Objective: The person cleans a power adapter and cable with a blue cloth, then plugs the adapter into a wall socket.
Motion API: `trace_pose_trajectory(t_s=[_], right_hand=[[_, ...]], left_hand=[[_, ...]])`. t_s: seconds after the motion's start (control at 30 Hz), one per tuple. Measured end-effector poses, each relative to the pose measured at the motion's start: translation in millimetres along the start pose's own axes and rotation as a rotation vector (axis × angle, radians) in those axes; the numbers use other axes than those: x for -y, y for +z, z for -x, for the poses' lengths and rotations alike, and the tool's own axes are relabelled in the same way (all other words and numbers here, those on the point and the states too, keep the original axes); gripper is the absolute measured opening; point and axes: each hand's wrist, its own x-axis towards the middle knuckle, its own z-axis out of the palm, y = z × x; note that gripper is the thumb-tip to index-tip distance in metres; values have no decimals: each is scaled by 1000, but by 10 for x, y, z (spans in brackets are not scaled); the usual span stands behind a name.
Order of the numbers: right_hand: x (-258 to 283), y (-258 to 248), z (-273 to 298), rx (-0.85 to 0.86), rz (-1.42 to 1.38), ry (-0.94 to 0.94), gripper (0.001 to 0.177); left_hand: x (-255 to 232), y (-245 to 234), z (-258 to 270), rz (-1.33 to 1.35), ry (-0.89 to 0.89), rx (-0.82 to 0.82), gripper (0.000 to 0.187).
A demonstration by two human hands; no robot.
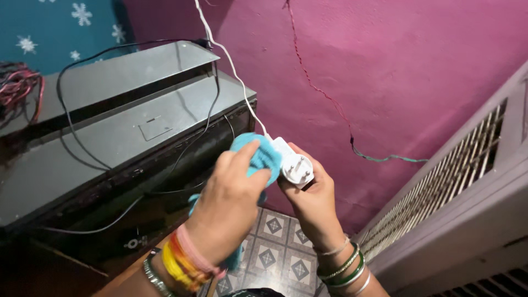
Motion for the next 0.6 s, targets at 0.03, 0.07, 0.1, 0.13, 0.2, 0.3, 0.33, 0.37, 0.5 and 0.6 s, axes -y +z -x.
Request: trace_pose_trajectory(t_s=[0.03, 0.07, 0.1, 0.13, 0.2, 0.3, 0.33, 0.37, 0.5, 0.6], right_hand=[[10, 18, -7, -17, 1, 14, 57], [15, 29, -10, -18, 33, -10, 58], [15, 42, -12, -19, 65, -33, 58], [11, 57, -17, -17, 97, -60, 58], [7, 90, -4, -35, 137, -84, 58], [-12, 146, 1, -68, 182, -126, 61], [-23, 160, 7, -80, 194, -138, 62], [-31, 169, 8, -107, 207, -147, 65], [-56, 250, 96, -205, 348, -227, 67], [-29, 275, 125, -225, 429, -324, 66]], left_hand=[[32, -50, 28, 27, -26, 5, 33], [59, -90, 41, 52, -56, 7, 36], [88, -142, 52, 41, -79, -25, 36], [125, -209, 66, 26, -103, -61, 37], [164, -279, 55, 33, -108, -97, 35], [161, -271, 38, 138, -58, -104, 33], [96, -231, 70, 198, -48, -108, 35], [45, -186, 89, 257, -38, -111, 37], [-61, -34, 141, 262, -40, -170, 38], [-55, 29, 111, 190, -49, -106, 39]])
